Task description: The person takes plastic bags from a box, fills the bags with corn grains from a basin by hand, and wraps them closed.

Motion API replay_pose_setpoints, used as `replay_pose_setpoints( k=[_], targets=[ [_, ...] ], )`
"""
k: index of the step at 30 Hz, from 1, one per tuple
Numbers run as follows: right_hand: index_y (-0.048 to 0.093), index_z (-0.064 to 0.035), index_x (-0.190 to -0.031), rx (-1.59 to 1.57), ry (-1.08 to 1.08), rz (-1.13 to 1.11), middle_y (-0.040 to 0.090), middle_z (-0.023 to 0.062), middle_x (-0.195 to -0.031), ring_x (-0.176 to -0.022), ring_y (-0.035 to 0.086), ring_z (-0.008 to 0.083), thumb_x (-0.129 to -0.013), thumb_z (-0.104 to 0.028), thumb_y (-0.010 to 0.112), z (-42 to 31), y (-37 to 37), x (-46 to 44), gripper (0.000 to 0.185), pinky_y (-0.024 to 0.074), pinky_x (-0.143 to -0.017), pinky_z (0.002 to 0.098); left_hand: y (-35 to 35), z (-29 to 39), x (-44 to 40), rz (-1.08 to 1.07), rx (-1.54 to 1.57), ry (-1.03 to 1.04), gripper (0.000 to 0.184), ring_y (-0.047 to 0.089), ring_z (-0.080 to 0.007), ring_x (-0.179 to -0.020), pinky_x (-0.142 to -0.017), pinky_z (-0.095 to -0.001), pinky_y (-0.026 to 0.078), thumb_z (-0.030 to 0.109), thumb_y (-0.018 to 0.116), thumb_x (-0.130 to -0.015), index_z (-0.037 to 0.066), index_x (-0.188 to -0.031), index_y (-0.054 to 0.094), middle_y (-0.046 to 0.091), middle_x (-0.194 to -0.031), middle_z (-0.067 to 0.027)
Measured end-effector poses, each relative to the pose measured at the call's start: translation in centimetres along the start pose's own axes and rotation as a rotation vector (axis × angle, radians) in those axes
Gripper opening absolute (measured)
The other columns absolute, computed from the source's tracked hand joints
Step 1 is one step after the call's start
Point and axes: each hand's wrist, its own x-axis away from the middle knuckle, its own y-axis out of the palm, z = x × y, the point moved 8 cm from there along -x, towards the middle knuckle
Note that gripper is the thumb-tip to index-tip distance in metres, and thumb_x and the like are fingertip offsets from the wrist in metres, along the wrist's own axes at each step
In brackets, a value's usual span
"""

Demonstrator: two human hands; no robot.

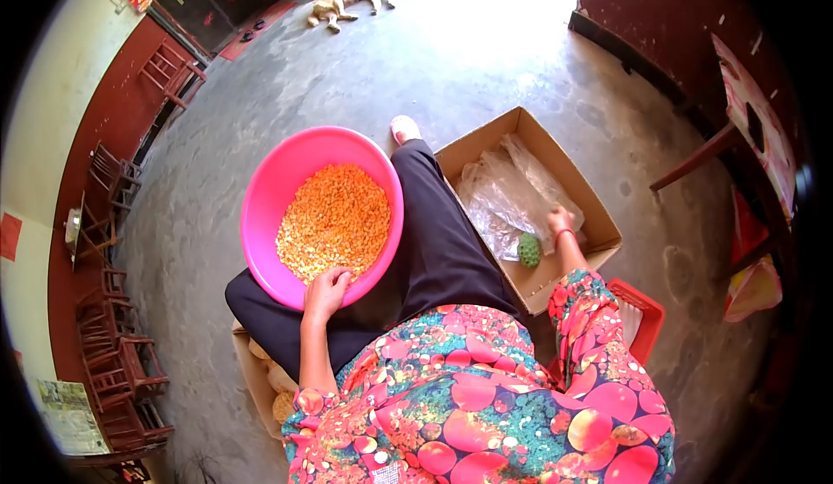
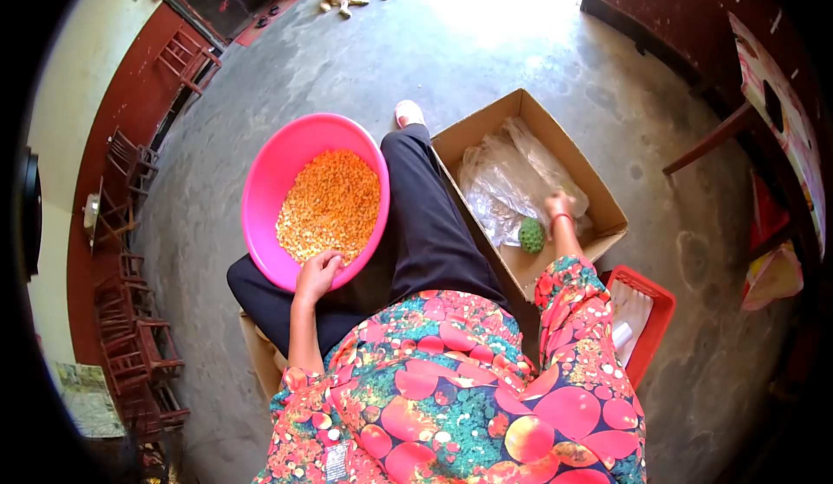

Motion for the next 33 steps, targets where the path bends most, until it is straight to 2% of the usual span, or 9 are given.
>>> replay_pose_setpoints(
  k=[3, 11, 17, 21, 22, 23, 29, 32, 33],
  targets=[
    [0.060, -0.0123, -0.102, 0.111, 0.208, -0.075, 0.035, 0.0232, -0.123, -0.105, 0.047, 0.0353, -0.071, -0.014, 0.050, 4.3, -3.6, 2.4, 0.032, 0.0357, -0.094, 0.0349, 0.7, -1.1, -0.4, -0.022, 0.038, -0.030, 0.027, 0.061, -0.0209, -0.076, -0.066, -0.0319, 0.046, 0.033, 0.051, -0.080, 0.011, -0.091, 0.064, 0.064, -0.079, -0.0073],
    [0.059, -0.0113, -0.101, 0.098, 0.128, -0.087, 0.036, 0.0215, -0.121, -0.101, 0.048, 0.0366, -0.071, -0.010, 0.047, 5.3, -3.7, 0.1, 0.033, 0.0383, -0.091, 0.0358, 1.2, -1.7, -0.6, -0.065, 0.096, -0.061, 0.028, 0.062, -0.0157, -0.073, -0.066, -0.0279, 0.046, 0.030, 0.050, -0.081, 0.009, -0.093, 0.063, 0.065, -0.077, -0.0054],
    [0.058, -0.0029, -0.102, 0.159, 0.053, -0.203, 0.028, 0.0241, -0.128, -0.109, 0.044, 0.0366, -0.068, -0.007, 0.051, 4.9, -2.5, -1.7, 0.034, 0.0342, -0.095, 0.0333, 1.2, -2.1, -0.5, -0.068, 0.086, -0.079, 0.029, 0.062, -0.0152, -0.073, -0.065, -0.0277, 0.046, 0.032, 0.049, -0.081, 0.010, -0.093, 0.062, 0.065, -0.076, -0.0049],
    [0.051, 0.0040, -0.108, 0.161, 0.047, -0.298, 0.029, 0.0257, -0.128, -0.114, 0.039, 0.0364, -0.067, -0.005, 0.053, 5.6, -1.7, -2.6, 0.042, 0.0322, -0.097, 0.0319, 0.9, -1.7, -0.3, -0.051, 0.050, -0.077, 0.029, 0.062, -0.0173, -0.073, -0.065, -0.0294, 0.046, 0.034, 0.050, -0.081, 0.011, -0.092, 0.063, 0.065, -0.076, -0.0052],
    [0.048, 0.0060, -0.111, 0.187, 0.036, -0.294, 0.035, 0.0265, -0.125, -0.114, 0.040, 0.0360, -0.067, -0.007, 0.054, 5.6, -1.9, -2.6, 0.046, 0.0334, -0.096, 0.0330, 0.9, -1.3, -0.3, -0.060, 0.054, -0.069, 0.026, 0.061, -0.0147, -0.071, -0.064, -0.0262, 0.047, 0.026, 0.049, -0.083, 0.006, -0.094, 0.061, 0.064, -0.077, -0.0064],
    [0.048, 0.0060, -0.111, 0.179, 0.026, -0.298, 0.035, 0.0265, -0.125, -0.114, 0.040, 0.0360, -0.067, -0.007, 0.054, 5.6, -1.4, -2.7, 0.046, 0.0334, -0.096, 0.0330, 0.9, -1.1, -0.2, -0.069, 0.057, -0.063, 0.024, 0.060, -0.0121, -0.069, -0.063, -0.0231, 0.047, 0.019, 0.048, -0.085, 0.001, -0.095, 0.060, 0.063, -0.077, -0.0076],
    [0.049, 0.0049, -0.111, 0.137, 0.039, -0.358, 0.041, 0.0266, -0.120, -0.111, 0.043, 0.0350, -0.066, -0.009, 0.056, 5.5, -0.1, -2.7, 0.048, 0.0390, -0.090, 0.0349, 0.5, -0.8, -0.2, -0.036, 0.015, -0.051, 0.023, 0.060, -0.0125, -0.067, -0.062, -0.0238, 0.047, 0.019, 0.049, -0.084, 0.002, -0.095, 0.060, 0.063, -0.075, -0.0073],
    [0.052, -0.0021, -0.107, -0.616, 0.219, -0.332, 0.054, 0.0098, -0.093, -0.088, 0.052, 0.0214, -0.074, -0.011, 0.054, 4.9, 1.0, -2.6, 0.034, 0.0462, -0.071, 0.0387, 1.1, -1.9, -0.5, -0.029, 0.027, -0.045, 0.023, 0.060, -0.0120, -0.067, -0.062, -0.0236, 0.047, 0.019, 0.049, -0.084, 0.002, -0.095, 0.060, 0.063, -0.075, -0.0071],
    [0.052, -0.0030, -0.108, -0.768, 0.193, -0.375, 0.053, 0.0081, -0.095, -0.090, 0.051, 0.0199, -0.075, -0.011, 0.055, 2.3, -0.3, -1.3, 0.034, 0.0462, -0.073, 0.0363, 1.1, -2.2, -0.5, -0.021, 0.035, -0.073, 0.025, 0.061, -0.0158, -0.070, -0.064, -0.0277, 0.047, 0.026, 0.050, -0.082, 0.007, -0.094, 0.062, 0.064, -0.076, -0.0065]
  ],
)
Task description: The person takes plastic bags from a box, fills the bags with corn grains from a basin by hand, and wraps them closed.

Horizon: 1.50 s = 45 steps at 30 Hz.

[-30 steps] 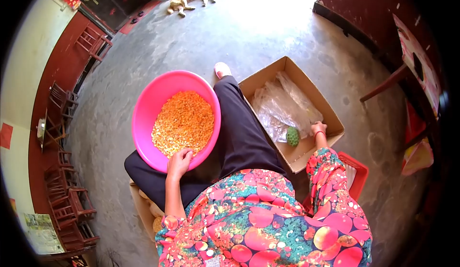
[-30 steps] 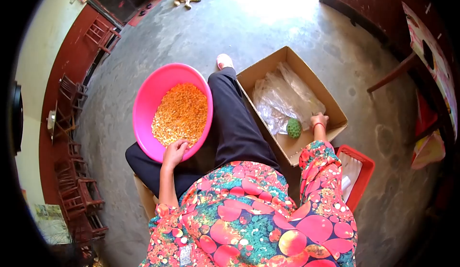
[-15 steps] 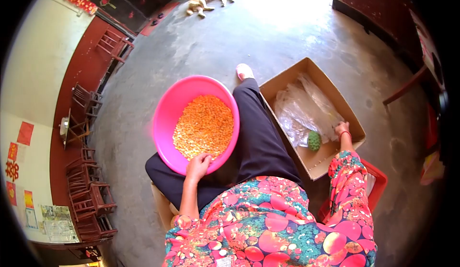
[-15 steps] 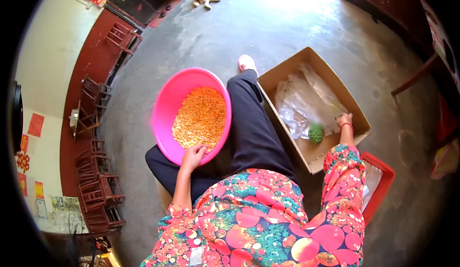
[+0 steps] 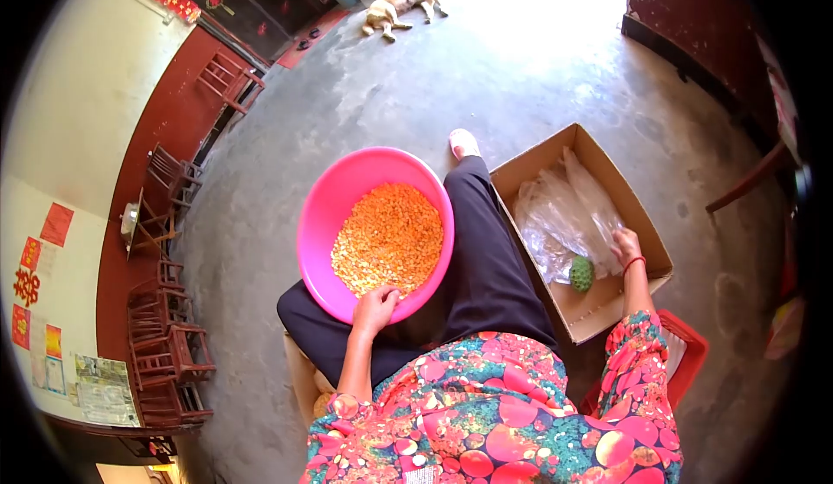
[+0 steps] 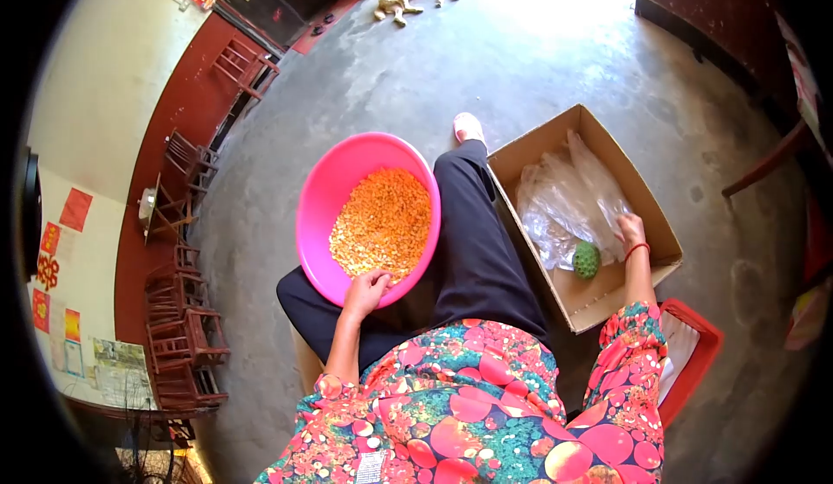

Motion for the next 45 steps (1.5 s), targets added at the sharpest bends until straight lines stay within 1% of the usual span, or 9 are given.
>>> replay_pose_setpoints(
  k=[11, 18, 22, 26, 32, 34, 40, 42, 45],
  targets=[
    [0.046, 0.0050, -0.115, -0.462, -0.520, -0.848, 0.052, 0.0132, -0.109, -0.094, 0.054, 0.0165, -0.083, -0.011, 0.050, -22.2, 20.7, 26.7, 0.037, 0.0455, -0.081, 0.0279, -2.7, 4.1, 1.3, 0.258, 0.372, 0.179, 0.047, 0.053, -0.0125, -0.082, -0.067, -0.0230, 0.047, 0.006, 0.058, -0.077, 0.006, -0.121, 0.042, 0.052, -0.103, -0.0080],
    [0.045, 0.0000, -0.118, -0.287, -0.196, -1.521, 0.052, 0.0055, -0.111, -0.104, 0.046, 0.0109, -0.081, -0.012, 0.055, -15.2, 34.1, 42.5, 0.039, 0.0352, -0.091, 0.0262, -5.5, 11.3, 5.4, 0.504, 0.368, 0.517, 0.090, 0.038, -0.0287, -0.115, -0.087, -0.0349, 0.041, 0.022, 0.071, -0.068, 0.002, -0.133, 0.013, 0.024, -0.133, -0.0191],
    [0.044, -0.0014, -0.120, -0.239, -0.366, -1.669, 0.050, 0.0039, -0.111, -0.111, 0.041, 0.0133, -0.084, -0.008, 0.051, -14.3, 34.9, 47.7, 0.037, 0.0329, -0.094, 0.0285, -6.7, 11.1, 6.2, 0.234, 1.411, 0.533, 0.067, 0.045, -0.0236, -0.107, -0.090, -0.0347, 0.039, 0.019, 0.060, -0.077, -0.001, -0.130, 0.023, 0.039, -0.123, -0.0137],
    [0.047, -0.0024, -0.116, -0.159, -0.274, -1.687, 0.053, 0.0025, -0.104, -0.098, 0.048, 0.0085, -0.084, -0.005, 0.050, -15.6, 34.0, 47.6, 0.032, 0.0394, -0.085, 0.0239, -7.0, 6.9, 6.7, 0.338, 1.228, 0.216, 0.041, 0.048, -0.0198, -0.103, -0.088, -0.0337, 0.041, 0.019, 0.049, -0.085, 0.004, -0.121, 0.037, 0.047, -0.112, -0.0106],
    [0.052, -0.0047, -0.103, 0.180, -1.119, -0.764, 0.051, 0.0084, -0.103, -0.087, 0.054, 0.0154, -0.071, 0.003, 0.055, -21.7, 30.9, 40.9, 0.034, 0.0469, -0.065, 0.0256, -9.3, 4.2, 8.2, 0.271, 1.687, 0.471, 0.041, 0.049, -0.0240, -0.104, -0.089, -0.0389, 0.041, 0.027, 0.051, -0.083, 0.006, -0.116, 0.044, 0.051, -0.114, -0.0099],
    [0.048, -0.0065, -0.111, 0.359, -1.285, -0.606, 0.047, 0.0134, -0.110, -0.101, 0.047, 0.0289, -0.066, -0.001, 0.059, -22.8, 30.6, 40.6, 0.047, 0.0418, -0.083, 0.0354, -9.3, 3.9, 8.1, 0.150, 1.924, 0.459, 0.041, 0.049, -0.0255, -0.106, -0.090, -0.0404, 0.039, 0.029, 0.053, -0.080, 0.005, -0.113, 0.048, 0.052, -0.113, -0.0117],
    [0.056, -0.0039, -0.091, 0.608, -1.490, -0.939, 0.055, 0.0119, -0.095, -0.093, 0.051, 0.0297, -0.065, -0.011, 0.062, -18.2, 34.7, 41.1, 0.028, 0.0404, -0.079, 0.0398, -10.5, 5.5, 9.0, 0.104, 1.819, 0.507, 0.042, 0.049, -0.0260, -0.105, -0.095, -0.0425, 0.033, 0.028, 0.057, -0.075, 0.006, -0.110, 0.051, 0.055, -0.110, -0.0090],
    [0.057, -0.0018, -0.081, 0.651, -1.440, -0.960, 0.057, 0.0045, -0.074, -0.075, 0.056, 0.0195, -0.072, -0.010, 0.061, -17.3, 35.3, 41.0, 0.013, 0.0432, -0.069, 0.0314, -10.8, 4.3, 8.9, 0.114, 1.783, 0.513, 0.039, 0.049, -0.0252, -0.105, -0.094, -0.0421, 0.034, 0.022, 0.058, -0.074, 0.005, -0.109, 0.052, 0.056, -0.108, -0.0086],
    [0.058, -0.0012, -0.078, 0.231, -0.644, -1.157, 0.054, -0.0041, -0.068, -0.064, 0.048, 0.0050, -0.083, -0.018, 0.055, -15.5, 35.5, 37.9, 0.017, 0.0397, -0.058, 0.0221, -11.5, -0.5, 7.7, 0.310, 1.866, 0.274, 0.029, 0.055, -0.0209, -0.094, -0.082, -0.0350, 0.045, 0.010, 0.058, -0.073, 0.007, -0.102, 0.055, 0.058, -0.101, -0.0079]
  ],
)
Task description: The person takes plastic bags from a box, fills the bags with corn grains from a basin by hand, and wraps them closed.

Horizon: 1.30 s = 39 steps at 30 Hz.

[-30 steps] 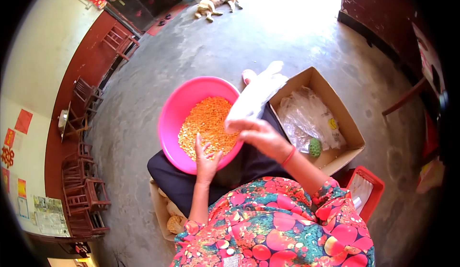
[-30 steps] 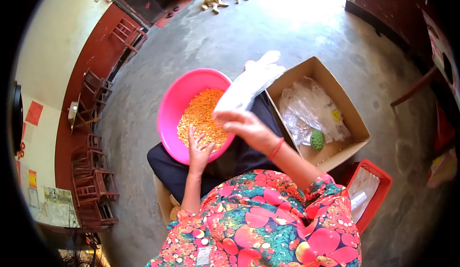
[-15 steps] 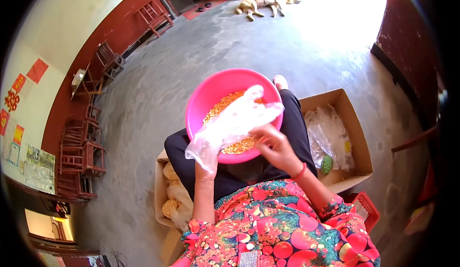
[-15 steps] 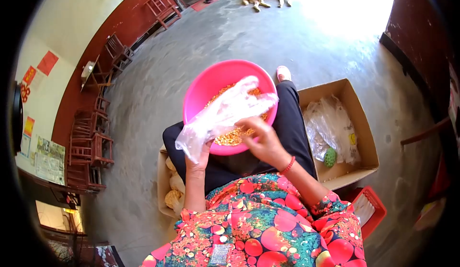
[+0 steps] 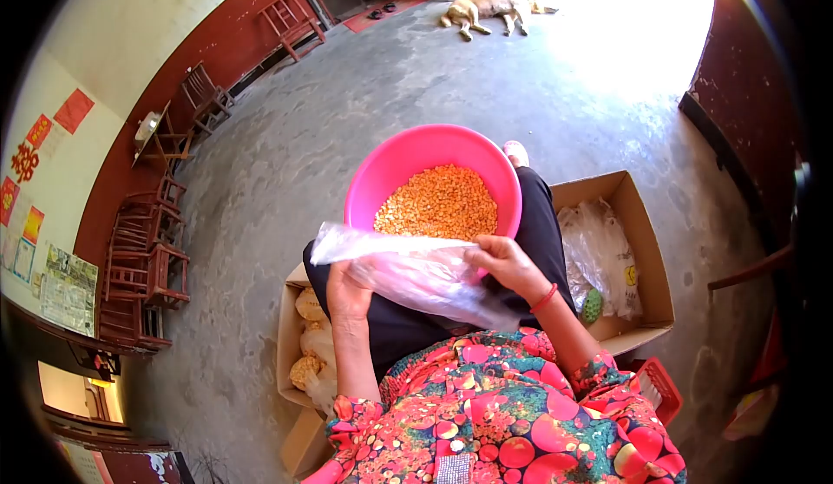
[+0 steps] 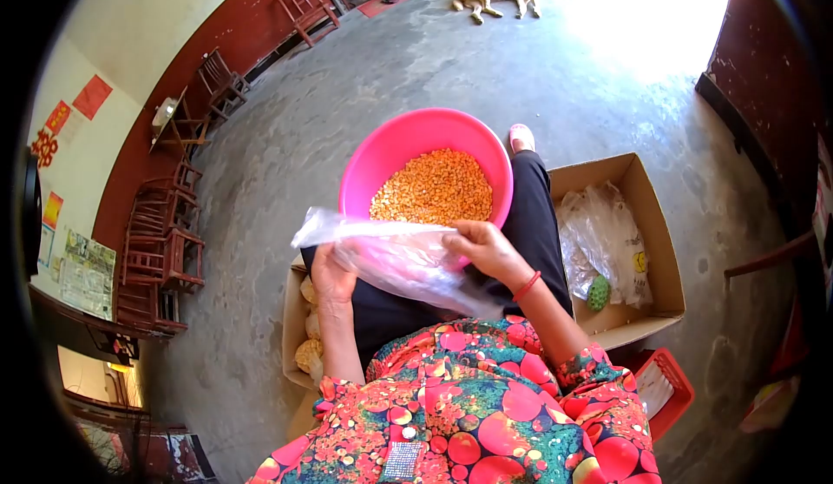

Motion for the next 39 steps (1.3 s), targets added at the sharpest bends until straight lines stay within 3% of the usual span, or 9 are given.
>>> replay_pose_setpoints(
  k=[3, 7, 13, 16, 21, 27, 33, 37, 39],
  targets=[
    [0.059, -0.0027, -0.078, -0.301, 0.051, 0.111, 0.054, -0.0062, -0.068, -0.062, 0.045, 0.0012, -0.086, -0.023, 0.053, 0.1, -1.6, 0.0, 0.022, 0.0383, -0.057, 0.0187, -2.5, 1.1, -0.2, 0.252, -0.009, 0.134, 0.024, 0.056, -0.0181, -0.087, -0.076, -0.0344, 0.048, 0.022, 0.058, -0.079, 0.010, -0.100, 0.055, 0.058, -0.096, -0.0068],
    [0.058, -0.0041, -0.083, -0.613, 0.030, 0.300, 0.054, -0.0053, -0.071, -0.063, 0.046, 0.0009, -0.086, -0.022, 0.052, 1.4, -3.0, -0.8, 0.019, 0.0379, -0.059, 0.0161, 1.8, -2.8, 0.7, 0.072, -0.075, -0.112, 0.042, 0.052, -0.0221, -0.093, -0.080, -0.0390, 0.045, 0.045, 0.050, -0.082, 0.015, -0.111, 0.047, 0.053, -0.100, -0.0068],
    [0.054, -0.0066, -0.075, -0.472, -0.007, 0.278, 0.045, -0.0079, -0.067, -0.059, 0.039, 0.0017, -0.085, -0.017, 0.052, 0.6, -2.1, -1.1, 0.014, 0.0334, -0.055, 0.0165, 6.1, -10.4, 3.0, -0.061, -0.356, -0.340, 0.076, 0.056, -0.0217, -0.091, -0.076, -0.0335, 0.048, 0.006, 0.062, -0.074, 0.012, -0.133, 0.016, 0.049, -0.111, -0.0140],
    [0.054, -0.0052, -0.076, -0.364, -0.008, 0.256, 0.049, -0.0068, -0.068, -0.060, 0.041, 0.0011, -0.084, -0.018, 0.054, 1.1, -2.9, -0.7, 0.015, 0.0346, -0.054, 0.0170, 4.2, -7.6, 1.3, 0.045, -0.246, -0.100, 0.076, 0.057, -0.0164, -0.083, -0.072, -0.0271, 0.049, -0.006, 0.058, -0.073, 0.009, -0.133, 0.015, 0.054, -0.098, -0.0131],
    [0.055, -0.0043, -0.074, -0.407, 0.060, 0.297, 0.051, -0.0061, -0.066, -0.057, 0.043, 0.0000, -0.085, -0.019, 0.054, 2.7, -3.0, -0.2, 0.019, 0.0351, -0.050, 0.0172, 0.8, -2.1, 0.9, 0.162, -0.523, 0.207, 0.059, 0.055, -0.0130, -0.081, -0.070, -0.0231, 0.045, 0.001, 0.055, -0.079, 0.007, -0.129, 0.024, 0.053, -0.096, -0.0080],
    [0.059, -0.0010, -0.087, -0.565, 0.110, 0.221, 0.060, 0.0002, -0.077, -0.064, 0.055, 0.0039, -0.086, -0.016, 0.053, 5.5, -2.4, -0.5, 0.017, 0.0449, -0.057, 0.0170, 10.2, -3.4, 3.3, -0.253, -1.361, 0.479, 0.087, 0.031, -0.0244, -0.120, -0.097, -0.0355, 0.028, 0.025, 0.074, -0.062, 0.005, -0.131, 0.024, 0.035, -0.126, -0.0130],
    [0.059, -0.0030, -0.083, -0.754, 0.170, 0.299, 0.059, -0.0009, -0.069, -0.056, 0.053, 0.0053, -0.085, -0.019, 0.054, 2.8, -2.0, 0.4, 0.017, 0.0431, -0.049, 0.0178, 11.8, -6.2, 4.6, -0.253, -1.856, 0.694, 0.060, 0.040, -0.0288, -0.112, -0.092, -0.0393, 0.033, 0.016, 0.071, -0.058, 0.011, -0.113, 0.049, 0.043, -0.118, -0.0129],
    [0.053, -0.0023, -0.098, -1.025, 0.124, 0.110, 0.058, 0.0048, -0.092, -0.084, 0.056, 0.0088, -0.089, -0.019, 0.042, 2.2, -0.7, 0.4, 0.022, 0.0461, -0.072, 0.0238, 10.8, -5.7, 4.5, -0.249, -1.618, 0.722, 0.011, 0.055, -0.0192, -0.082, -0.075, -0.0351, 0.041, 0.008, 0.063, -0.070, 0.004, -0.080, 0.062, 0.058, -0.083, -0.0058],
    [0.048, -0.0009, -0.107, -1.085, 0.078, -0.008, 0.055, 0.0060, -0.100, -0.091, 0.053, 0.0107, -0.089, -0.020, 0.039, -0.3, 0.6, 0.7, 0.028, 0.0430, -0.079, 0.0260, 7.9, -7.0, 3.4, -0.164, -1.132, 0.307, 0.011, 0.054, -0.0119, -0.071, -0.065, -0.0256, 0.042, 0.009, 0.057, -0.079, -0.001, -0.081, 0.061, 0.056, -0.075, -0.0055]
  ],
)
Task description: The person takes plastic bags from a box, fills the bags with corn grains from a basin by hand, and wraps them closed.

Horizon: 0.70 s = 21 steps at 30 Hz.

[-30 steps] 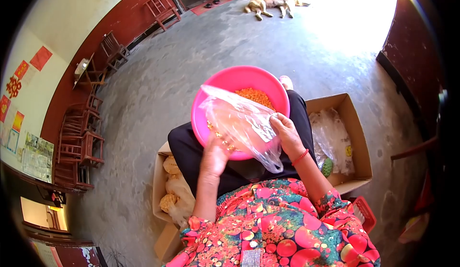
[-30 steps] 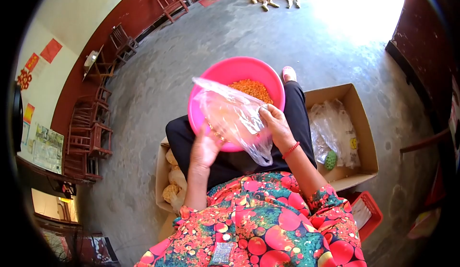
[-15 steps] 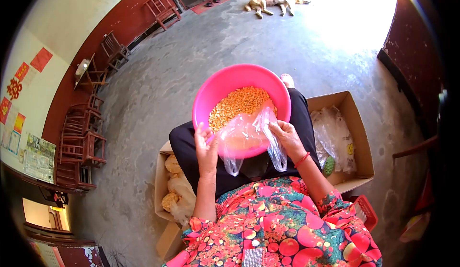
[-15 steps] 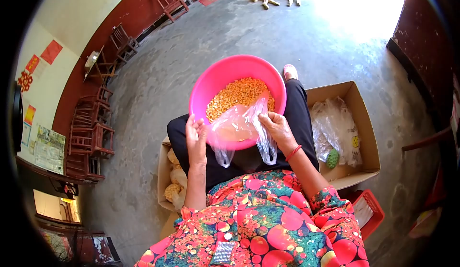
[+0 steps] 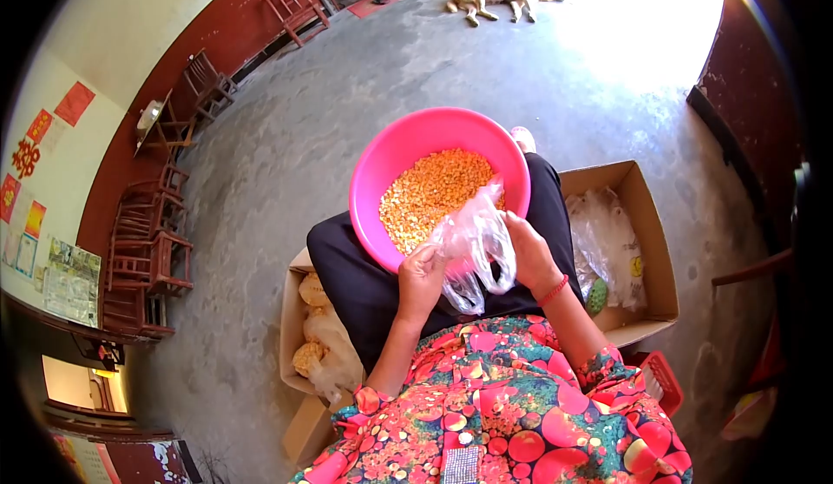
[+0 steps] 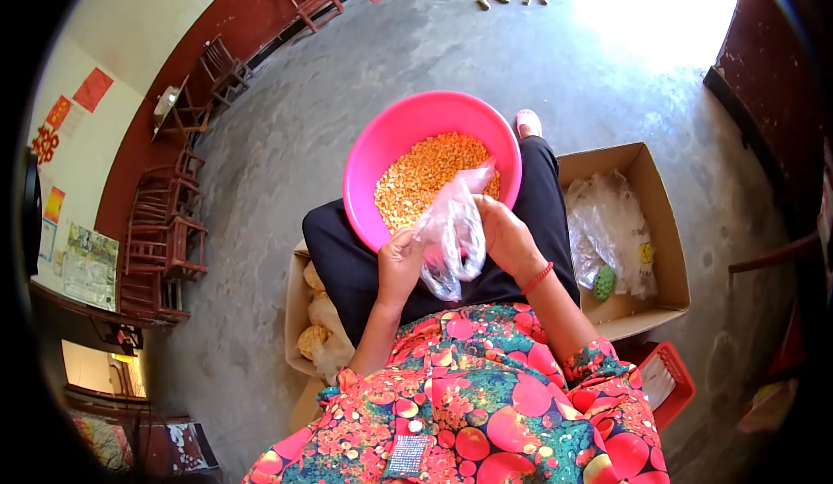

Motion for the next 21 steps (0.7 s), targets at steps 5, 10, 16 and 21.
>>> replay_pose_setpoints(
  k=[5, 10, 16, 21],
  targets=[
    [0.047, -0.0007, -0.111, 0.622, -0.007, -0.095, 0.052, 0.0014, -0.093, -0.085, 0.050, 0.0073, -0.079, -0.011, 0.057, 0.9, 1.5, 0.6, 0.035, 0.0417, -0.075, 0.0225, 0.2, -0.6, 0.1, -0.014, 0.094, -0.155, 0.022, 0.052, -0.0094, -0.069, -0.062, -0.0220, 0.041, 0.014, 0.048, -0.086, -0.005, -0.081, 0.058, 0.057, -0.074, -0.0065],
    [0.052, -0.0018, -0.098, 0.826, -0.183, 0.063, 0.052, -0.0036, -0.078, -0.073, 0.050, 0.0028, -0.080, -0.010, 0.058, 2.2, -2.1, -0.8, 0.021, 0.0418, -0.063, 0.0187, 1.7, -0.2, 0.3, -0.176, 0.023, -0.023, 0.027, 0.053, -0.0105, -0.070, -0.064, -0.0238, 0.042, 0.018, 0.044, -0.089, -0.006, -0.086, 0.056, 0.058, -0.076, -0.0063],
    [0.050, -0.0050, -0.085, 0.552, -0.222, 0.212, 0.053, -0.0026, -0.075, -0.067, 0.050, 0.0029, -0.088, -0.013, 0.047, -1.0, -2.7, 0.4, 0.010, 0.0420, -0.059, 0.0177, -2.9, -1.3, -0.5, 0.095, 0.173, -0.252, 0.035, 0.056, -0.0102, -0.075, -0.070, -0.0234, 0.044, 0.025, 0.040, -0.091, -0.003, -0.087, 0.061, 0.062, -0.079, -0.0050],
    [0.048, -0.0054, -0.083, 0.540, -0.265, 0.310, 0.053, -0.0004, -0.073, -0.061, 0.051, 0.0059, -0.086, -0.012, 0.050, -2.8, -3.6, 0.7, 0.008, 0.0429, -0.055, 0.0189, -6.4, -1.4, -1.4, 0.206, 0.037, -0.106, 0.028, 0.054, -0.0138, -0.086, -0.079, -0.0263, 0.043, 0.014, 0.054, -0.083, -0.004, -0.103, 0.054, 0.058, -0.092, -0.0080]
  ],
)
